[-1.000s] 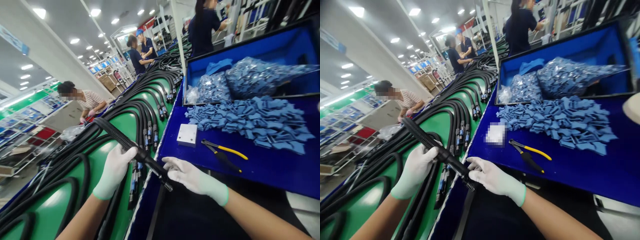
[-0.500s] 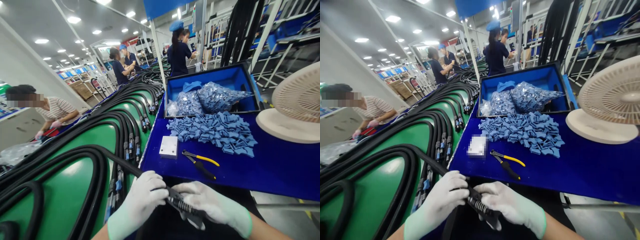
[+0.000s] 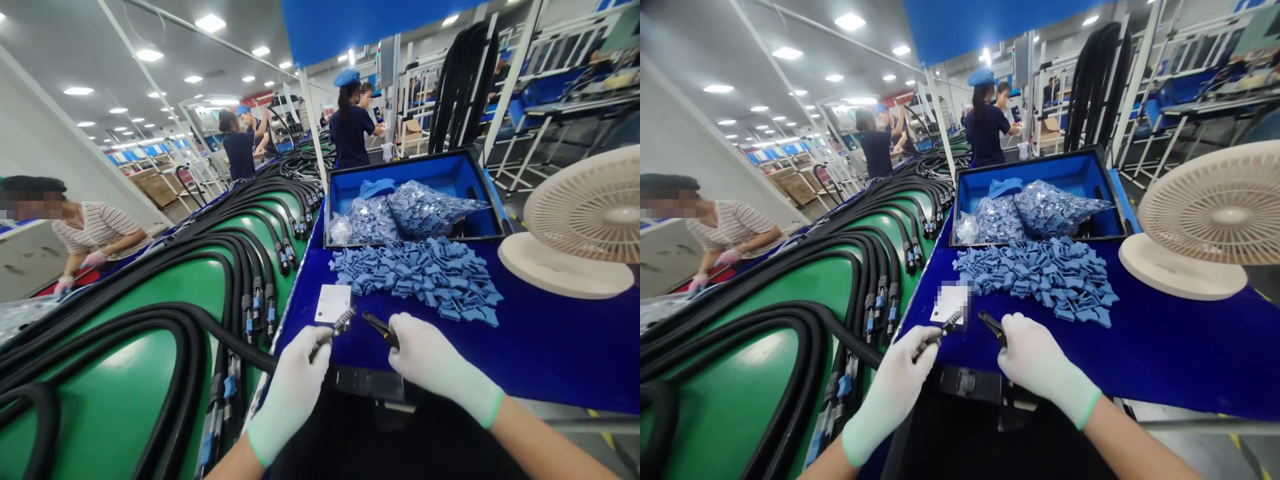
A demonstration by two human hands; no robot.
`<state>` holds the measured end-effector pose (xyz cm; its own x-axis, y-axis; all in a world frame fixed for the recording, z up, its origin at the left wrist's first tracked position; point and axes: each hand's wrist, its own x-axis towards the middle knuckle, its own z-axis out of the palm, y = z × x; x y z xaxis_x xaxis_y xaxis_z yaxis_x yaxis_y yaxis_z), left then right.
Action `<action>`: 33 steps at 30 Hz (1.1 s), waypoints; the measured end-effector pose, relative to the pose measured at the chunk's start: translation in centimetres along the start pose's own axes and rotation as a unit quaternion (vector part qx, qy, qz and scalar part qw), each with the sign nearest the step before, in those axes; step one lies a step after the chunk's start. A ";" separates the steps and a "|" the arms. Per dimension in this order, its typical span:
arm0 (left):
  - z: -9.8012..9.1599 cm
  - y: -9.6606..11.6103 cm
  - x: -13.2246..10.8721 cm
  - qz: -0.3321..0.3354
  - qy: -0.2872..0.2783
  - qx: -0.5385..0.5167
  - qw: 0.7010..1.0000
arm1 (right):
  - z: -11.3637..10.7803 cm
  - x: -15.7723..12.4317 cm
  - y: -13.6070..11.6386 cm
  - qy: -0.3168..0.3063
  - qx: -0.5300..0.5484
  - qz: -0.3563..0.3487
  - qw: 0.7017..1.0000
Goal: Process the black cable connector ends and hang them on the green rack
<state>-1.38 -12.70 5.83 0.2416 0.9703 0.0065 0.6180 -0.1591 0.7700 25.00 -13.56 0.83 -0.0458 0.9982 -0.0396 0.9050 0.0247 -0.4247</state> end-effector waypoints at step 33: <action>-1.7 1.4 2.2 -0.053 0.006 -0.125 0.991 | -3.1 -0.5 -5.8 -0.006 0.336 -0.308 0.890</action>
<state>-1.30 -10.50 8.04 0.1763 0.9814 -0.0766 0.4347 -0.0078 0.9006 21.13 -14.03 6.12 -0.4539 0.8056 0.3807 0.2487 0.5249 -0.8140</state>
